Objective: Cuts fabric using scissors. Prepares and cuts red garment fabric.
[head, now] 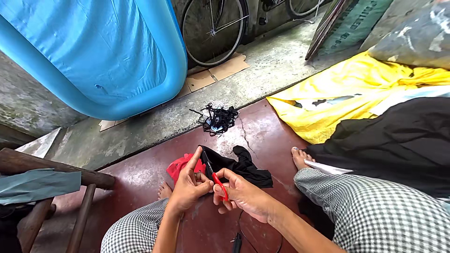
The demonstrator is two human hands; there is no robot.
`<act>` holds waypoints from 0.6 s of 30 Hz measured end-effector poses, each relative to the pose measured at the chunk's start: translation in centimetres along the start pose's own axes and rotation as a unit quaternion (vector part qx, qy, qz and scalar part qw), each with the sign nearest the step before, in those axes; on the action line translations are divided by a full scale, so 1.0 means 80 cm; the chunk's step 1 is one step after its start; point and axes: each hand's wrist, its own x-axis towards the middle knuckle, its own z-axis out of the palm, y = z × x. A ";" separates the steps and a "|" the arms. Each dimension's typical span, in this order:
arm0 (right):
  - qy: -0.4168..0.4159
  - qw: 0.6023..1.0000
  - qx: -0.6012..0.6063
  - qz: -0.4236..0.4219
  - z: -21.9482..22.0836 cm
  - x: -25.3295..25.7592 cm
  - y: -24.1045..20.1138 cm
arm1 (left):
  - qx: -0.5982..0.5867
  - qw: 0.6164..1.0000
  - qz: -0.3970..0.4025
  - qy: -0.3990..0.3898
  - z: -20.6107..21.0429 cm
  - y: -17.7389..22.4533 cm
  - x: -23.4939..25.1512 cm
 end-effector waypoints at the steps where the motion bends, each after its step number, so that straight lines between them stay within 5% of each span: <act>1: -0.001 1.000 -0.003 0.004 -0.001 0.000 -0.001 | -0.002 1.000 -0.001 -0.004 0.000 -0.001 0.000; 10: 0.047 0.998 -0.037 0.007 -0.003 0.004 0.001 | -0.009 1.000 -0.011 -0.025 0.000 -0.013 0.004; 18: 0.031 0.964 -0.258 0.066 -0.007 -0.012 -0.007 | 0.074 0.994 -0.081 -0.017 -0.025 -0.012 0.014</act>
